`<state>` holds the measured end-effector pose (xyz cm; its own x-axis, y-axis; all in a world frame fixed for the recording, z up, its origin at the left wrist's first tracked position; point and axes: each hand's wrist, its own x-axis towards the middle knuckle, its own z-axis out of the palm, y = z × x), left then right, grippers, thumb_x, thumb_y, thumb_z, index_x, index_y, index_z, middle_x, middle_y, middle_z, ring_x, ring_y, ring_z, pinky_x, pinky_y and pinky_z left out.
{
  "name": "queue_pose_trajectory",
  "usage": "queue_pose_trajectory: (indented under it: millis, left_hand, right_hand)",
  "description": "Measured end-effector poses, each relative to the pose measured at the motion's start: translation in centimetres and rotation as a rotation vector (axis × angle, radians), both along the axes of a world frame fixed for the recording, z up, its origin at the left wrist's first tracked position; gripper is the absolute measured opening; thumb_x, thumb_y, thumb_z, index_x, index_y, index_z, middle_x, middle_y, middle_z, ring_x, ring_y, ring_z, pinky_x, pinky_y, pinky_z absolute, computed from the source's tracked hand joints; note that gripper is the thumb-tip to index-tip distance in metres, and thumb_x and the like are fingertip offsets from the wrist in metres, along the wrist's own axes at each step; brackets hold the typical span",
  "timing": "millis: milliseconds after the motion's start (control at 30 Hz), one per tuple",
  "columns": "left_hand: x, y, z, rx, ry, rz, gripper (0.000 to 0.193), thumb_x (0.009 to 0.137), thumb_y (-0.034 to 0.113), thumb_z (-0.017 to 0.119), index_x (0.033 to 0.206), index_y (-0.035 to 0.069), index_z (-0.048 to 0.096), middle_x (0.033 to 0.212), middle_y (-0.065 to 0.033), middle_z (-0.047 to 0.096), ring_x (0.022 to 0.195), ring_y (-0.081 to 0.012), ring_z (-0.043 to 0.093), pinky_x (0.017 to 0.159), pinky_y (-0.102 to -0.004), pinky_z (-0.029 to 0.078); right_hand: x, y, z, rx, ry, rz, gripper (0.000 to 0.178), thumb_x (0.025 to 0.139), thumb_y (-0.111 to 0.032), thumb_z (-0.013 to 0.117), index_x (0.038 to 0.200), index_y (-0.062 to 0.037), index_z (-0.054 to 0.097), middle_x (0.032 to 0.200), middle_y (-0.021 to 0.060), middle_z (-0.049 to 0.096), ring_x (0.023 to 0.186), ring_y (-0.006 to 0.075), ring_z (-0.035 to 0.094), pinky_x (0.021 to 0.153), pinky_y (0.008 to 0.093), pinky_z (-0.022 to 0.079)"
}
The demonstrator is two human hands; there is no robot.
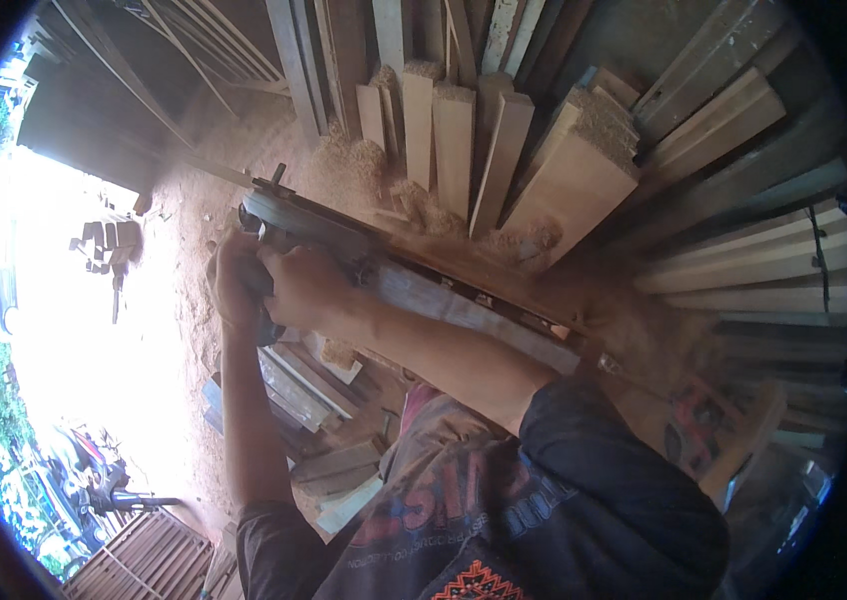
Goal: The person selects a long wooden plank from a pile, positions it on a workbench, and uses a circular saw to cut it into shorter pieces. The person repeats this process with another plank, cutting it to size and placing the cut pieces aside.
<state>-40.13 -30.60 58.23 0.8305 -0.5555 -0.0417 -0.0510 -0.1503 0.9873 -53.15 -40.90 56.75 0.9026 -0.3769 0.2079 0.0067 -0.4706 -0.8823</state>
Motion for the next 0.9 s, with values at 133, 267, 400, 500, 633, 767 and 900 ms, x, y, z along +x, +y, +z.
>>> queue_pose_trajectory:
  millis: [133, 267, 400, 500, 633, 767, 900]
  left_hand:
    - [-3.3, 0.0, 0.5, 0.062, -0.221, 0.02, 0.042, 0.109, 0.034, 0.054, 0.087, 0.001, 0.069, 0.086, -0.0049, 0.063, 0.079, -0.0101, 0.059, 0.069, -0.0279, 0.046]
    - [-5.9, -0.1, 0.2, -0.03, -0.587, -0.042, 0.038, 0.107, 0.027, 0.053, 0.086, -0.002, 0.066, 0.085, -0.0066, 0.062, 0.08, -0.0158, 0.059, 0.074, -0.0334, 0.046]
    - [-9.1, 0.7, 0.1, -0.082, -0.741, -0.035, 0.032, 0.102, 0.019, 0.054, 0.081, -0.003, 0.065, 0.084, -0.0117, 0.062, 0.084, -0.025, 0.06, 0.078, -0.0379, 0.046]
    - [-11.2, 1.5, 0.2, -0.083, -0.819, -0.018, 0.033, 0.1, 0.017, 0.055, 0.076, -0.003, 0.063, 0.085, -0.0124, 0.063, 0.085, -0.0268, 0.06, 0.081, -0.0398, 0.048]
    - [-12.5, 1.2, -0.1, -0.13, -0.719, 0.068, 0.034, 0.102, 0.017, 0.056, 0.076, -0.003, 0.064, 0.08, -0.0131, 0.062, 0.082, -0.0272, 0.059, 0.079, -0.0405, 0.046]
    - [-14.4, 1.1, -0.1, -0.247, -0.673, 0.013, 0.036, 0.104, 0.018, 0.056, 0.077, -0.004, 0.065, 0.08, -0.0126, 0.062, 0.082, -0.0265, 0.058, 0.08, -0.04, 0.046]
    - [-17.8, 0.6, 1.1, -0.196, -0.616, 0.003, 0.038, 0.105, 0.021, 0.057, 0.078, -0.004, 0.066, 0.081, -0.0129, 0.061, 0.083, -0.0267, 0.058, 0.08, -0.0396, 0.045]
  right_hand:
    - [-1.6, 0.5, -1.4, 0.012, -0.124, -0.039, 0.06, 0.078, -0.016, 0.08, 0.132, 0.0045, 0.066, 0.09, 0.0252, 0.078, 0.087, 0.0429, 0.078, 0.082, 0.0526, 0.064]
    - [-4.0, 1.5, -2.7, 0.013, -0.264, -0.079, 0.054, 0.078, -0.015, 0.08, 0.127, 0.0018, 0.068, 0.088, 0.0245, 0.077, 0.084, 0.0432, 0.078, 0.077, 0.0517, 0.064]
    - [-6.3, 2.2, -4.0, 0.06, -0.363, -0.065, 0.046, 0.078, -0.018, 0.082, 0.119, -0.0032, 0.069, 0.087, 0.0217, 0.077, 0.083, 0.0419, 0.077, 0.074, 0.0512, 0.063]
    - [-7.5, 2.8, -4.4, 0.072, -0.418, -0.072, 0.041, 0.078, -0.019, 0.084, 0.114, -0.0065, 0.069, 0.088, 0.0204, 0.076, 0.084, 0.0419, 0.077, 0.074, 0.0519, 0.063]
    - [-8.7, 3.3, -3.7, 0.124, -0.299, -0.076, 0.037, 0.078, -0.019, 0.083, 0.111, -0.0081, 0.07, 0.088, 0.0203, 0.076, 0.084, 0.0425, 0.077, 0.075, 0.0527, 0.062]
    - [-11.4, 3.5, -2.2, 0.098, -0.222, -0.083, 0.034, 0.079, -0.017, 0.081, 0.111, -0.008, 0.071, 0.089, 0.0215, 0.076, 0.086, 0.0436, 0.077, 0.078, 0.0547, 0.062]
    - [-15.8, 3.4, -0.7, 0.172, -0.144, -0.129, 0.04, 0.08, -0.017, 0.081, 0.118, -0.0071, 0.073, 0.091, 0.0226, 0.077, 0.089, 0.0444, 0.077, 0.08, 0.0543, 0.062]
